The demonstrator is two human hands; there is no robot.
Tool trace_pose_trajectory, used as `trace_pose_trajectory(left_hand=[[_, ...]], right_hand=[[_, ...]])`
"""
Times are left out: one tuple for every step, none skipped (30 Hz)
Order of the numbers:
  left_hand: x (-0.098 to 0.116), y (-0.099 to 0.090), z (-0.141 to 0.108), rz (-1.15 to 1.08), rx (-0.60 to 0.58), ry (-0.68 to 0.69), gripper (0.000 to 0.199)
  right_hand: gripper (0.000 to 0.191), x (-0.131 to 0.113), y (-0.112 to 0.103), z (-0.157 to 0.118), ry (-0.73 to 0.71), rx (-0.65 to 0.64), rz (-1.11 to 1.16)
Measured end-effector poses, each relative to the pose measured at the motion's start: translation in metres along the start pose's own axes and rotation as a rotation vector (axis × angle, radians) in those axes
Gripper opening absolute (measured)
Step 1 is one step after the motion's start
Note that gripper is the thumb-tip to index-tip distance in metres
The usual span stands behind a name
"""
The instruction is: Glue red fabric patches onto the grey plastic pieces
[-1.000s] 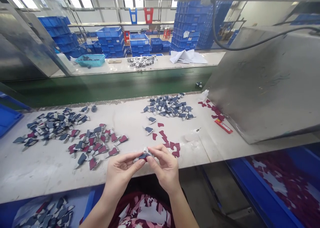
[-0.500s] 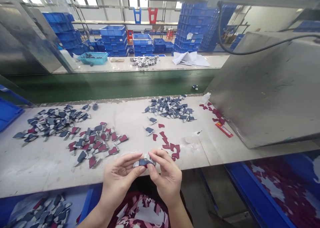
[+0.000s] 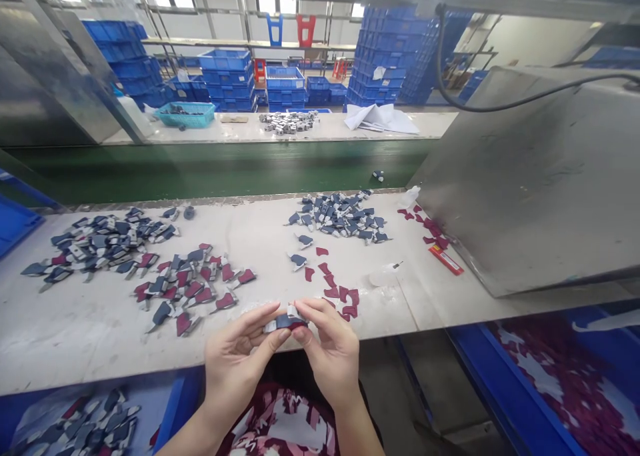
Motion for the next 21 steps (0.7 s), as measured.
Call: trace_pose_trajectory(left_hand=[[0.005,0.0,0.001,0.03,-0.002,0.041,0.026],[0.01,0.001,0.001,0.065,-0.007,0.085,0.024],[0.015,0.003,0.002,0.103,-0.021,0.127,0.022],[0.019,0.005,0.004,0.138,-0.042,0.165,0.02],[0.022,0.008,0.005,0.168,-0.074,0.194,0.019],[0.023,0.011,0.007,0.19,-0.112,0.213,0.019],[0.022,0.014,0.01,0.207,-0.147,0.225,0.021],[0.021,0.015,0.012,0.223,-0.178,0.233,0.023],[0.018,0.016,0.015,0.24,-0.205,0.24,0.026],[0.016,0.017,0.017,0.257,-0.226,0.243,0.028],[0.012,0.017,0.019,0.272,-0.242,0.236,0.029],[0.009,0.016,0.021,0.279,-0.253,0.215,0.029],[0.004,0.015,0.023,0.275,-0.264,0.175,0.029],[-0.001,0.015,0.024,0.259,-0.272,0.117,0.029],[-0.006,0.014,0.025,0.231,-0.28,0.05,0.029],[-0.01,0.013,0.025,0.194,-0.289,-0.016,0.03],[-0.013,0.014,0.025,0.151,-0.303,-0.075,0.031],[-0.015,0.015,0.024,0.106,-0.323,-0.125,0.031],[-0.016,0.016,0.022,0.062,-0.347,-0.164,0.031],[-0.016,0.018,0.021,0.023,-0.37,-0.194,0.031],[-0.016,0.019,0.02,-0.006,-0.387,-0.215,0.031]], right_hand=[[0.024,0.0,0.0,0.0,0.007,0.027,-0.01],[0.02,0.001,0.001,-0.001,0.016,0.055,-0.019],[0.016,0.003,0.001,-0.001,0.025,0.086,-0.027],[0.014,0.005,0.0,-0.002,0.041,0.12,-0.034],[0.014,0.009,-0.001,-0.003,0.065,0.155,-0.037],[0.016,0.014,-0.003,-0.003,0.102,0.185,-0.037],[0.019,0.021,-0.005,-0.003,0.153,0.205,-0.035],[0.023,0.028,-0.007,-0.003,0.212,0.209,-0.032],[0.027,0.036,-0.007,-0.003,0.272,0.197,-0.032],[0.03,0.042,-0.008,-0.002,0.325,0.176,-0.038],[0.033,0.047,-0.008,0.0,0.364,0.144,-0.053],[0.035,0.049,-0.009,0.001,0.38,0.107,-0.075],[0.037,0.048,-0.009,0.003,0.369,0.068,-0.105],[0.039,0.044,-0.009,0.005,0.331,0.026,-0.148],[0.041,0.037,-0.009,0.008,0.265,-0.012,-0.207],[0.043,0.028,-0.009,0.01,0.173,-0.043,-0.283],[0.044,0.017,-0.008,0.012,0.063,-0.063,-0.372],[0.041,0.005,-0.008,0.013,-0.056,-0.073,-0.464],[0.035,-0.006,-0.006,0.013,-0.171,-0.084,-0.55],[0.026,-0.015,-0.003,0.012,-0.272,-0.098,-0.619],[0.019,-0.021,0.001,0.011,-0.354,-0.116,-0.667]])
Point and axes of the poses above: each hand's wrist, its own z-axis towards the middle knuckle, its own y-axis out of the palm, x = y × z, the point moved 9 cm from there along z, towards the middle knuckle, and after that the axes turned 6 degrees about z, right-handed, at the moved point
